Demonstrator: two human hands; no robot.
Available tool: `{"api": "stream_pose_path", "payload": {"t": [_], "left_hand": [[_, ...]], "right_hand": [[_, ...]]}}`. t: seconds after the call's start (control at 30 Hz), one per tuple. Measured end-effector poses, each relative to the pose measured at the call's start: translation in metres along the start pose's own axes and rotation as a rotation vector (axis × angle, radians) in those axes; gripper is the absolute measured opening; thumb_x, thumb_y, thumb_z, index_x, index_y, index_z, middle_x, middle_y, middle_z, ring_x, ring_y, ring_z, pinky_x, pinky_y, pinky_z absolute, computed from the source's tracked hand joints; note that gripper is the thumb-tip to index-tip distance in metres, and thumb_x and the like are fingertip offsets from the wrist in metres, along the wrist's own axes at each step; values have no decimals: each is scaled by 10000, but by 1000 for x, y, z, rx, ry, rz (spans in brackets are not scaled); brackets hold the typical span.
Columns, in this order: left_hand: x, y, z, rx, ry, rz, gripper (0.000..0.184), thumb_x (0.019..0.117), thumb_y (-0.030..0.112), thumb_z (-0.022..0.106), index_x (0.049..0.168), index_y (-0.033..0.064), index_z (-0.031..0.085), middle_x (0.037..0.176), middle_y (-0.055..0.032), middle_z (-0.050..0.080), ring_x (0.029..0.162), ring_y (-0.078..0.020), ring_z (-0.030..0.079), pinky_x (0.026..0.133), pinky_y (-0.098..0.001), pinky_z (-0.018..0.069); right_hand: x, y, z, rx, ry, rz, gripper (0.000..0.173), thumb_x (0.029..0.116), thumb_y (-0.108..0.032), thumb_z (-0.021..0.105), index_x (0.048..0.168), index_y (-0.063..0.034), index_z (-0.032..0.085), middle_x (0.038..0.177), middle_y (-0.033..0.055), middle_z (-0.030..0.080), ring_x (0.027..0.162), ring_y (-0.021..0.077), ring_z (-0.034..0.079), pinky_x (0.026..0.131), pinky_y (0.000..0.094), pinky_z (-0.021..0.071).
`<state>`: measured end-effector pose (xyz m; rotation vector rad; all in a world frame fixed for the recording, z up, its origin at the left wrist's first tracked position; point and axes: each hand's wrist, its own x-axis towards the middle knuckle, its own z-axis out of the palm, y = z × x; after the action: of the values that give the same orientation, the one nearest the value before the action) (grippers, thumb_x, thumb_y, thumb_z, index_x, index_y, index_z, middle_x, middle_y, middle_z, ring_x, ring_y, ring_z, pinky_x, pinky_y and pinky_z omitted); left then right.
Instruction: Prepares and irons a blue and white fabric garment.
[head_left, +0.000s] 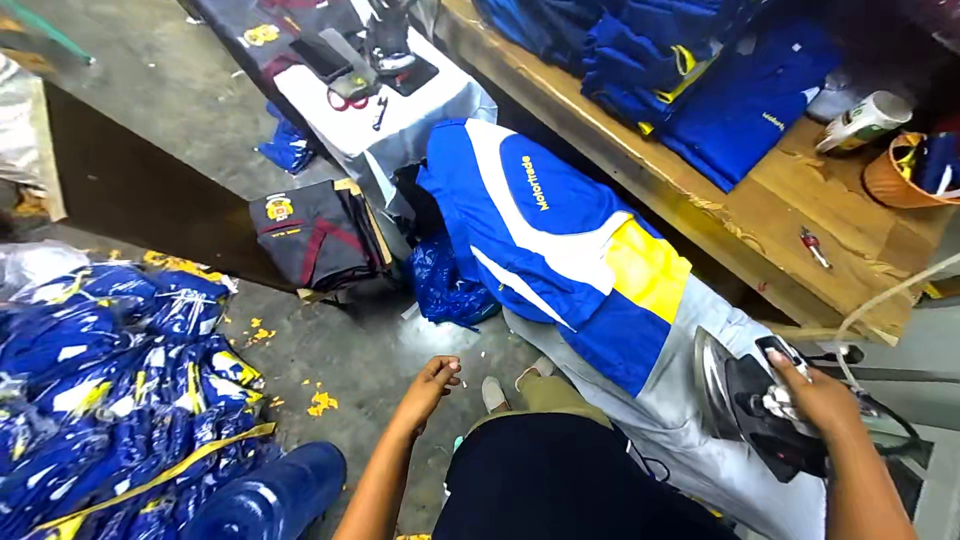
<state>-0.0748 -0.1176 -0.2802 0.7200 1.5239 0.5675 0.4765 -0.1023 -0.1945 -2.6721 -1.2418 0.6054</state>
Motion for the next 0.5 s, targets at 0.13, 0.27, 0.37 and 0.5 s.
{"api": "stream_pose_path", "payload": {"t": [0.13, 0.27, 0.37, 0.5], "left_hand": [[0, 4, -14, 79, -74, 89, 344, 1101, 195, 452, 1338, -39, 538, 1279, -188, 605, 1070, -212, 626, 913, -384, 511], [11, 26, -21, 145, -89, 211, 350, 1095, 178, 458, 1344, -54, 540, 1305, -212, 595, 1111, -231, 619, 956, -394, 504], [21, 46, -24, 150, -84, 273, 349, 1091, 177, 461, 1342, -50, 548, 1295, -201, 604, 1112, -213, 623, 958, -372, 510], [46, 64, -33, 187, -107, 290, 342, 1088, 184, 467, 1329, -39, 559, 1253, -173, 621, 1077, -179, 628, 938, -347, 514]], "right_hand": [[-24, -71, 7, 29, -23, -112, 701, 1080, -501, 465, 1136, 181, 619, 1099, 436, 604, 1078, 562, 588, 934, 727, 394], [-34, -126, 16, 89, -48, -234, 661, 1086, -481, 459, 1113, 159, 619, 1017, 366, 622, 959, 459, 612, 873, 656, 434], [-32, -160, 27, 153, -64, -331, 579, 1076, -449, 497, 1125, 117, 610, 955, 277, 621, 868, 356, 602, 810, 591, 456], [-27, -205, 43, 198, -87, -381, 533, 1063, -429, 538, 1150, 93, 597, 967, 284, 624, 892, 386, 611, 809, 616, 454]]}}
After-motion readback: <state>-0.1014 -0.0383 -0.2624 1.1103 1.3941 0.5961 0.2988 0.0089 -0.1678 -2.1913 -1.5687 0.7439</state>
